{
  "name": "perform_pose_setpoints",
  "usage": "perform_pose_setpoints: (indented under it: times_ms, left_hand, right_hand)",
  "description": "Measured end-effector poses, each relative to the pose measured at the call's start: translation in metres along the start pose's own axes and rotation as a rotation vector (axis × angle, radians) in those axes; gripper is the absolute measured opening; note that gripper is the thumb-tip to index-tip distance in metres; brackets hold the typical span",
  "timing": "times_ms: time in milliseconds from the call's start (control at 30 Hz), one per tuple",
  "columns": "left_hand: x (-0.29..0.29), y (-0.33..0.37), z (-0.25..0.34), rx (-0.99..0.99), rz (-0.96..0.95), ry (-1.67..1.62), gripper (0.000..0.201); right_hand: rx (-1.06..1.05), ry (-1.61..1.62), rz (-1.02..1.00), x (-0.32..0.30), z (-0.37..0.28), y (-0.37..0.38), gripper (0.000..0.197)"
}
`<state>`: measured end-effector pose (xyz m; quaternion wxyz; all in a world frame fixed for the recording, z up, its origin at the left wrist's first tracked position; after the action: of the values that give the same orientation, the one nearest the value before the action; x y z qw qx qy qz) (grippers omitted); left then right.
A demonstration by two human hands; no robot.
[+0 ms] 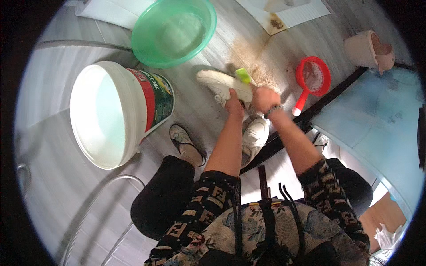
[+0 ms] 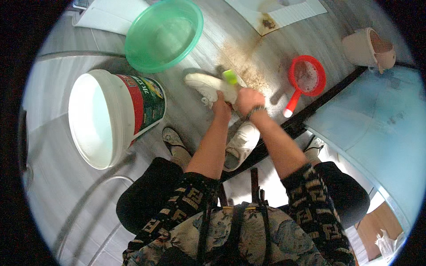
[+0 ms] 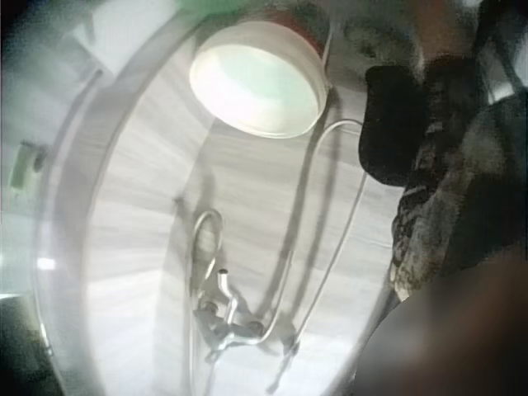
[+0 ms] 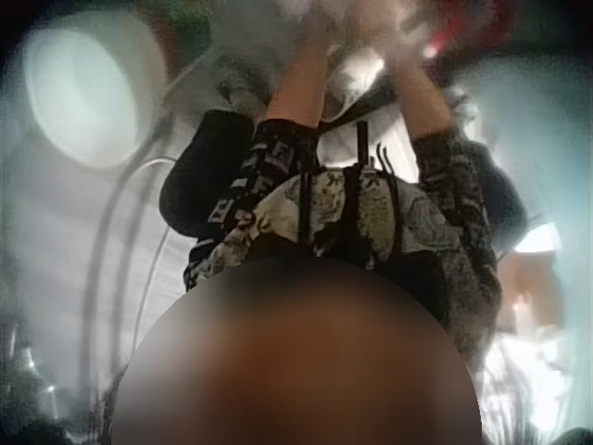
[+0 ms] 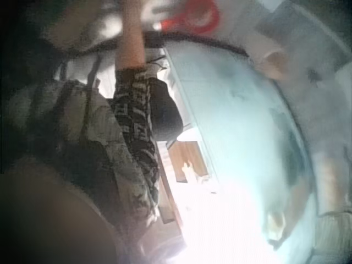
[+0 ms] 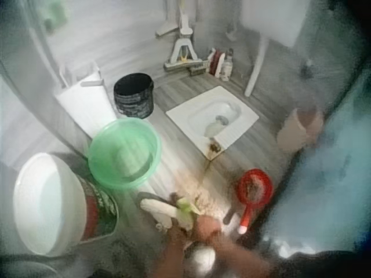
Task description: The person prepares a soapy solution in a red scoop and green basin, then scrubs a pair of white sneakers with a brush. They repeatedly dip the brush into the solution and scrub the shoes on the floor.
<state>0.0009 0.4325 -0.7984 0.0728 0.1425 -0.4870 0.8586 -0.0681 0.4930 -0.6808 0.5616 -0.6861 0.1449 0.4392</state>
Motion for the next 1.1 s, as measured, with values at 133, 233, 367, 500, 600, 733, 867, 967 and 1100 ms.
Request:
perform_pose_setpoints:
  times_ms: [133,233,367,500,600,733,867,967,1100]
  left_hand:
    - [-0.013,-0.007,0.003,-0.051,-0.036,0.001,0.051]
    - [0.003,-0.022,-0.001,-0.024,-0.030,-0.028,0.051]
    - [0.006,-0.009,0.007,0.018,-0.022,-0.026,0.053]
    - [0.014,-0.025,0.009,0.003,0.018,0.019,0.056]
    - [0.005,-0.007,-0.004,0.067,-0.002,-0.058,0.054]
    - [0.006,-0.022,0.008,-0.046,0.036,0.046,0.046]
    - [0.008,-0.018,-0.008,-0.032,0.022,0.022,0.044]
    - [-0.001,-0.002,0.001,0.035,0.036,-0.157,0.043]
    - [-0.009,-0.010,0.018,-0.028,-0.079,-0.046,0.041]
  right_hand:
    - [-0.031,0.121,0.036,0.013,0.002,-0.025,0.033]
    - [0.063,0.163,0.104,0.011,0.039,-0.001,0.031]
    - [0.002,0.113,0.087,0.022,0.033,-0.012,0.037]
    - [0.068,0.100,0.117,0.055,0.065,0.005,0.038]
    - [0.044,0.145,0.179,0.035,0.064,0.000,0.042]
    - [-0.028,0.117,0.153,0.036,0.025,-0.037,0.045]
    - [0.146,0.190,0.229,0.046,0.072,0.012,0.042]
    - [0.316,0.197,0.290,0.012,0.095,0.009,0.036]
    - [0.494,0.289,0.323,0.000,0.162,0.036,0.034]
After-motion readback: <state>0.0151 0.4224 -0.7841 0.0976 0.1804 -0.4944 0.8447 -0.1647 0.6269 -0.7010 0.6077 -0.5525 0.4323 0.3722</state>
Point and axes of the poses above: each hand's wrist, its own y-axis towards the middle knuckle, its own x-axis out of the palm, z = x × y, the point moved 1 cm from there along y, towards the middle knuckle, and after that the axes turned 8 degrees about x, right-handed, at the moved point
